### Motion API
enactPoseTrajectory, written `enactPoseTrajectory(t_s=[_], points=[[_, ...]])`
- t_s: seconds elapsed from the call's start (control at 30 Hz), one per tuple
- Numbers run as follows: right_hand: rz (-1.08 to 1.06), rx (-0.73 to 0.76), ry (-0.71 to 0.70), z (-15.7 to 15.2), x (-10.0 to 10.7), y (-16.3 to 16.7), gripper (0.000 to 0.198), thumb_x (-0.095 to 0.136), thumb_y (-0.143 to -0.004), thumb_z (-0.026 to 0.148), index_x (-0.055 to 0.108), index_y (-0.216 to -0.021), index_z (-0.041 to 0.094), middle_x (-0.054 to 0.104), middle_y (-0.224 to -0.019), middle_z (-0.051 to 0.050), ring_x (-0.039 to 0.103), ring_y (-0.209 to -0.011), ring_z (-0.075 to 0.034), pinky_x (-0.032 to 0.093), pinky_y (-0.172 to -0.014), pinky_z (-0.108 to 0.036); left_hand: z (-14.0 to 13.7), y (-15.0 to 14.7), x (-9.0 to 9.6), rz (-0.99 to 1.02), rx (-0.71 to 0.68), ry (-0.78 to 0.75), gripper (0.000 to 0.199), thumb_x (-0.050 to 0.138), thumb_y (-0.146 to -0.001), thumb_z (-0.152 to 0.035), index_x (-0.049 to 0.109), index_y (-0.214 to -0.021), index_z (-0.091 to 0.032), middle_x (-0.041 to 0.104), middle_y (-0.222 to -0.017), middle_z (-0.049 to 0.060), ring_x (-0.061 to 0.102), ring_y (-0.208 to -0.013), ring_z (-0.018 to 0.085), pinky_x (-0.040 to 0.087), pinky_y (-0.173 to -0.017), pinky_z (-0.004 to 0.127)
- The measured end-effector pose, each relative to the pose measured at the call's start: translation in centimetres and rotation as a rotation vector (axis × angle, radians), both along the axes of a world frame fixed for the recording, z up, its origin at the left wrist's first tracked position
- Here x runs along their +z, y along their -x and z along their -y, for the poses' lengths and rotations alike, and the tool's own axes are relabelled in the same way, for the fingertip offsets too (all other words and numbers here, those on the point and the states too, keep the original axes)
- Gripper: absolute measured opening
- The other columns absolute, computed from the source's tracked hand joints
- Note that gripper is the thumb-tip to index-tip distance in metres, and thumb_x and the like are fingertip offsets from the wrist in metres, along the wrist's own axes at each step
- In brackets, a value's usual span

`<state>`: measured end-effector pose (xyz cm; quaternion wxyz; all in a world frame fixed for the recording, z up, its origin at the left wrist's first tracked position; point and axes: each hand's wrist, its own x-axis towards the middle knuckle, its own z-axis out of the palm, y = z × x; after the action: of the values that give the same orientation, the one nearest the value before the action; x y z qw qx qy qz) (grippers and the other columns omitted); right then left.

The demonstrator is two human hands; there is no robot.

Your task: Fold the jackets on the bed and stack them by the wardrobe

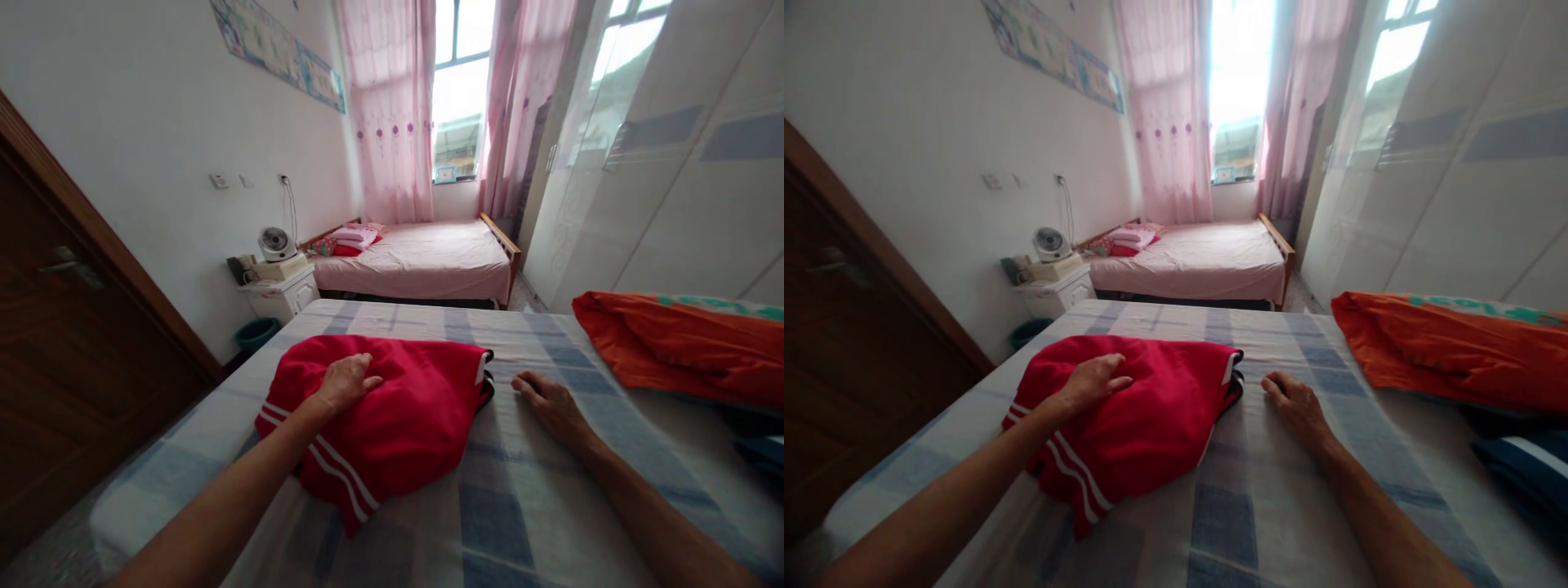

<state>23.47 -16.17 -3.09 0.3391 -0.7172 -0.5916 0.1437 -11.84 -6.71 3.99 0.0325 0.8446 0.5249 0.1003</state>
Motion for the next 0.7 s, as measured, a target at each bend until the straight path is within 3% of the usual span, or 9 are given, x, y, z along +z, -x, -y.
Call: enactPoseTrajectory(t_s=[0.1,0.23,0.43,0.53,0.6,0.7], points=[[-0.006,0.003,0.004,-0.1,0.3,0.1,0.031,0.039,-0.081,0.047,0.058,-0.081,0.024,0.066,-0.082,-0.004,0.061,-0.081,-0.023,0.042,-0.074,-0.033,-0.4,-0.5,-1.6,0.026,0.042,0.041,0.007,0.053,-0.080,-0.022,0.060,-0.080,-0.020,0.068,-0.079,0.009,0.065,-0.080,0.024,0.045,-0.071,0.031],[-0.018,0.011,0.002,-0.1,0.5,0.3,0.032,0.037,-0.081,0.048,0.057,-0.079,0.024,0.066,-0.078,-0.004,0.061,-0.078,-0.023,0.042,-0.071,-0.032,-1.1,0.1,-2.0,0.132,0.045,0.033,0.007,0.051,-0.076,-0.018,0.053,-0.071,-0.021,0.063,-0.071,0.003,0.061,-0.071,0.018,0.042,-0.067,0.026],[-0.047,0.018,-0.004,0.0,0.4,0.2,0.033,0.037,-0.082,0.048,0.057,-0.079,0.023,0.066,-0.077,-0.002,0.061,-0.077,-0.021,0.042,-0.070,-0.028,-3.1,0.8,1.7,0.401,0.128,-0.041,0.015,0.034,-0.080,-0.021,0.047,-0.073,-0.020,0.053,-0.066,0.000,0.053,-0.064,0.016,0.041,-0.064,0.026],[-0.048,0.000,-0.006,0.1,0.6,0.3,0.033,0.037,-0.081,0.048,0.058,-0.078,0.023,0.066,-0.077,-0.002,0.061,-0.077,-0.021,0.042,-0.070,-0.028,-2.5,1.2,3.6,0.519,0.149,-0.046,0.023,0.032,-0.082,-0.031,0.050,-0.078,-0.018,0.056,-0.069,0.001,0.054,-0.066,0.017,0.043,-0.061,0.026],[-0.047,-0.008,-0.015,0.1,0.7,0.5,0.033,0.037,-0.081,0.048,0.058,-0.076,0.023,0.066,-0.075,-0.002,0.061,-0.075,-0.020,0.042,-0.069,-0.028,-1.2,1.4,3.9,0.540,0.078,0.061,0.026,0.045,-0.077,-0.040,0.056,-0.081,-0.017,0.061,-0.072,0.002,0.058,-0.067,0.018,0.045,-0.061,0.026],[-0.048,-0.017,-0.028,0.2,0.9,0.7,0.033,0.037,-0.080,0.047,0.057,-0.073,0.023,0.065,-0.071,-0.002,0.061,-0.072,-0.020,0.042,-0.067,-0.028,0.3,1.7,3.8,0.521,-0.083,0.336,0.030,0.072,-0.053,-0.037,0.064,-0.073,-0.017,0.065,-0.064,0.000,0.061,-0.058,0.019,0.046,-0.054,0.025]])
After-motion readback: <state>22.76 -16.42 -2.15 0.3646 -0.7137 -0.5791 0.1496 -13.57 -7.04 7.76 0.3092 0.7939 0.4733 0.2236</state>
